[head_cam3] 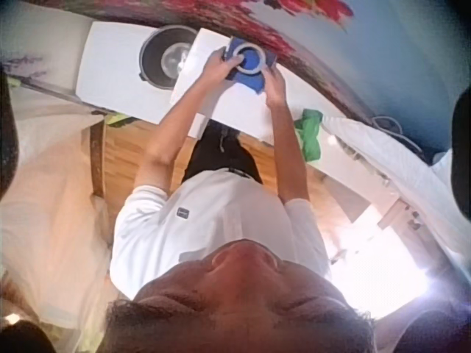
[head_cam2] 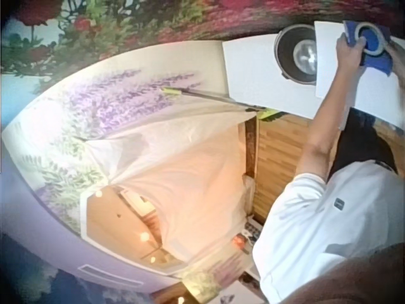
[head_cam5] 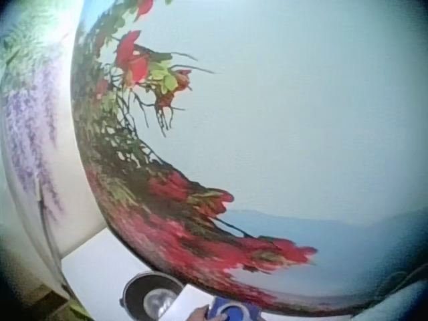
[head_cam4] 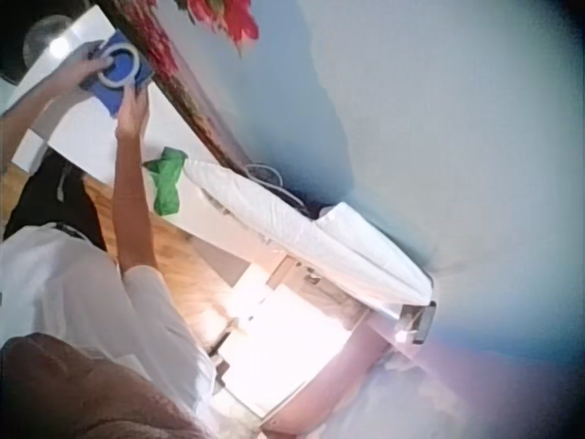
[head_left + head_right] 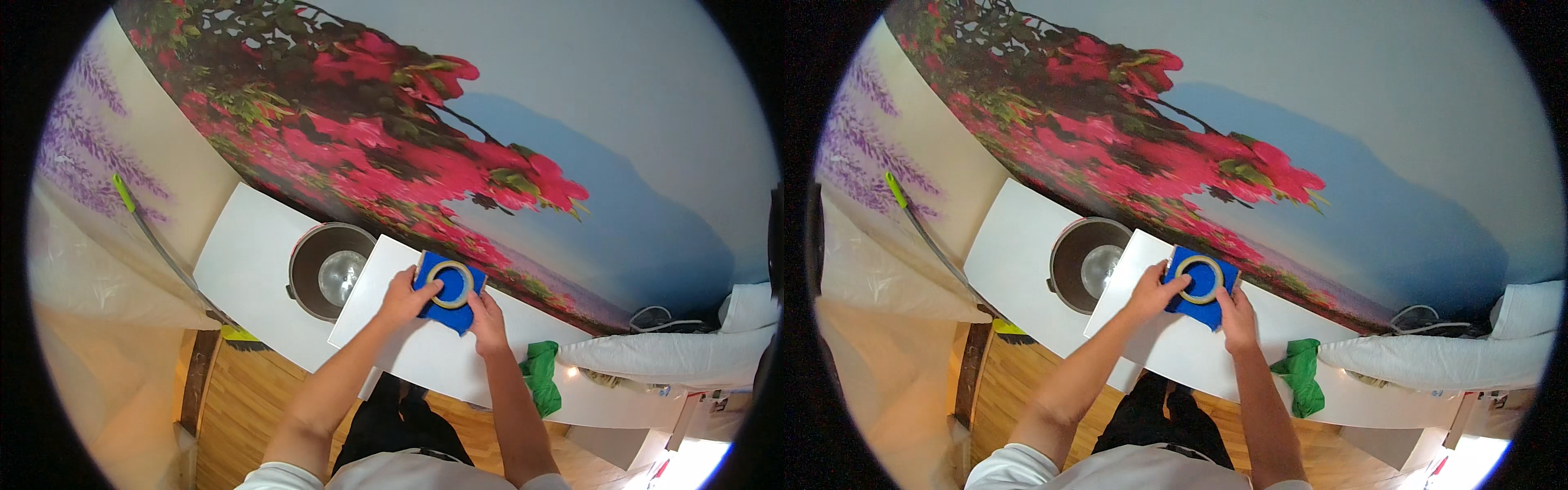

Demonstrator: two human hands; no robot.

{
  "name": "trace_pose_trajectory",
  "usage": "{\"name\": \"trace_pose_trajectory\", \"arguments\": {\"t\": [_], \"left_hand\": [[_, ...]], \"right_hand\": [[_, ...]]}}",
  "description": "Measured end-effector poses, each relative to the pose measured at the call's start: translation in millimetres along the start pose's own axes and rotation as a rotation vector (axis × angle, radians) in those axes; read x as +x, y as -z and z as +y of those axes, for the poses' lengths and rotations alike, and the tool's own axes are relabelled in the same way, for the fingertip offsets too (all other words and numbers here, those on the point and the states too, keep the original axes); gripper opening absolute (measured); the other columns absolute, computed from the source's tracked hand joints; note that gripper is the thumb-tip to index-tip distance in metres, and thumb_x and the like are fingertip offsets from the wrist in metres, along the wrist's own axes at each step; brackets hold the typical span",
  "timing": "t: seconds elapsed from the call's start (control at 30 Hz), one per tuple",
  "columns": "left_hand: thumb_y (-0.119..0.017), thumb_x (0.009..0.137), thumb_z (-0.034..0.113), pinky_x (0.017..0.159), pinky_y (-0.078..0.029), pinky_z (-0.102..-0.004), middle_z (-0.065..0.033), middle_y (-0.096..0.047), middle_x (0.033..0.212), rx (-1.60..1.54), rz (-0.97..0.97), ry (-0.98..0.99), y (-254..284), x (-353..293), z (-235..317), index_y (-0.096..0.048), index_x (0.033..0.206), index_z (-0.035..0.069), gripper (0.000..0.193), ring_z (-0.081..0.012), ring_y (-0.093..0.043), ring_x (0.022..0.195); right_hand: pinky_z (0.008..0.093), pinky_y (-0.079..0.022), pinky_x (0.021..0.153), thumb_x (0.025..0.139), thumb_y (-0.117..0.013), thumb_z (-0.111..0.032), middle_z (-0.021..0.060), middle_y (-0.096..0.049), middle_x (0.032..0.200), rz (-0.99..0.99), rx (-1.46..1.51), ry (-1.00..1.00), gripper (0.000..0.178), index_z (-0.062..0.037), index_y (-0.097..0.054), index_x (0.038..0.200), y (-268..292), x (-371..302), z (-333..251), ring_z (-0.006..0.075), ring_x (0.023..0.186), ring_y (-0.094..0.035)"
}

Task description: The person wipes the surfaces of a white cabinet and a low shelf unit using a green cloth. They move items like a water bottle and a tape roll aside to clean underneath, then return them. The person also wipes the interior of a cabinet door and the sides of the furniture.

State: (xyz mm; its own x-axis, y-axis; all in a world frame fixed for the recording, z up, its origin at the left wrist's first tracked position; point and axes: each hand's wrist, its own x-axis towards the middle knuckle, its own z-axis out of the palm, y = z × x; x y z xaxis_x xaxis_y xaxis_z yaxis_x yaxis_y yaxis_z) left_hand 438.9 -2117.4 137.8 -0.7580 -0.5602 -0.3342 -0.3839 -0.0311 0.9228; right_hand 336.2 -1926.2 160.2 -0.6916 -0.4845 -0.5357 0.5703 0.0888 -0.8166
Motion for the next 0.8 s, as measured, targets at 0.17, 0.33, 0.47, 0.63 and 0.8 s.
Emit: {"name": "trace_pose_trajectory", "arguments": {"t": [0.17,0.33,0.47,0.63,0.8], "left_hand": [[-0.082,0.084,0.057,0.097,-0.054,-0.0478,-0.0315,-0.071,0.114,0.123,-0.048,-0.008,-52,-33,38,-0.07,0.117,-0.01,0.075,-0.0425,-0.07,0.109],[-0.081,0.084,0.058,0.09,-0.058,-0.0495,-0.0303,-0.074,0.106,0.237,-0.052,-0.043,-136,-36,30,-0.071,0.112,-0.008,0.072,-0.0439,-0.073,0.099],[-0.079,0.083,0.063,0.091,-0.057,-0.0504,-0.031,-0.073,0.108,0.29,-0.092,-0.064,-189,-36,30,-0.072,0.115,-0.007,0.077,-0.0462,-0.073,0.102],[-0.079,0.082,0.065,0.097,-0.056,-0.0526,-0.0323,-0.072,0.115,0.226,-0.144,-0.033,-219,-40,30,-0.069,0.121,-0.008,0.084,-0.0475,-0.07,0.11],[-0.078,0.088,0.056,0.098,-0.055,-0.0503,-0.0349,-0.071,0.117,0.134,-0.071,-0.097,-210,-61,15,-0.064,0.122,-0.013,0.078,-0.0481,-0.069,0.112]], "right_hand": [[0.0381,-0.065,0.09,0.106,-0.067,-0.036,0.0075,-0.071,0.126,0.135,-0.046,-0.032,0.05,-0.0028,-0.059,0.143,67,-27,2,0.0177,0.11,-0.071],[0.0323,-0.064,0.078,0.106,-0.066,-0.037,0.0046,-0.071,0.12,0.285,0.039,-0.087,0.041,-0.0069,-0.065,0.134,143,-43,3,0.0127,0.105,-0.07],[0.0332,-0.056,0.092,0.103,-0.068,-0.039,0.0102,-0.069,0.135,0.374,0.033,-0.137,0.064,-0.0029,-0.054,0.154,191,-53,0,0.0219,0.113,-0.07],[0.0401,-0.049,0.098,0.105,-0.065,-0.05,0.0075,-0.066,0.141,0.314,-0.053,-0.089,0.065,-0.0064,-0.056,0.152,209,-73,-9,0.0217,0.118,-0.064],[0.0543,-0.041,0.115,0.1,-0.073,-0.041,0.018,-0.056,0.156,0.481,-0.76,0.259,0.073,-0.0013,-0.05,0.156,267,-96,49,0.0319,0.144,-0.051]]}}
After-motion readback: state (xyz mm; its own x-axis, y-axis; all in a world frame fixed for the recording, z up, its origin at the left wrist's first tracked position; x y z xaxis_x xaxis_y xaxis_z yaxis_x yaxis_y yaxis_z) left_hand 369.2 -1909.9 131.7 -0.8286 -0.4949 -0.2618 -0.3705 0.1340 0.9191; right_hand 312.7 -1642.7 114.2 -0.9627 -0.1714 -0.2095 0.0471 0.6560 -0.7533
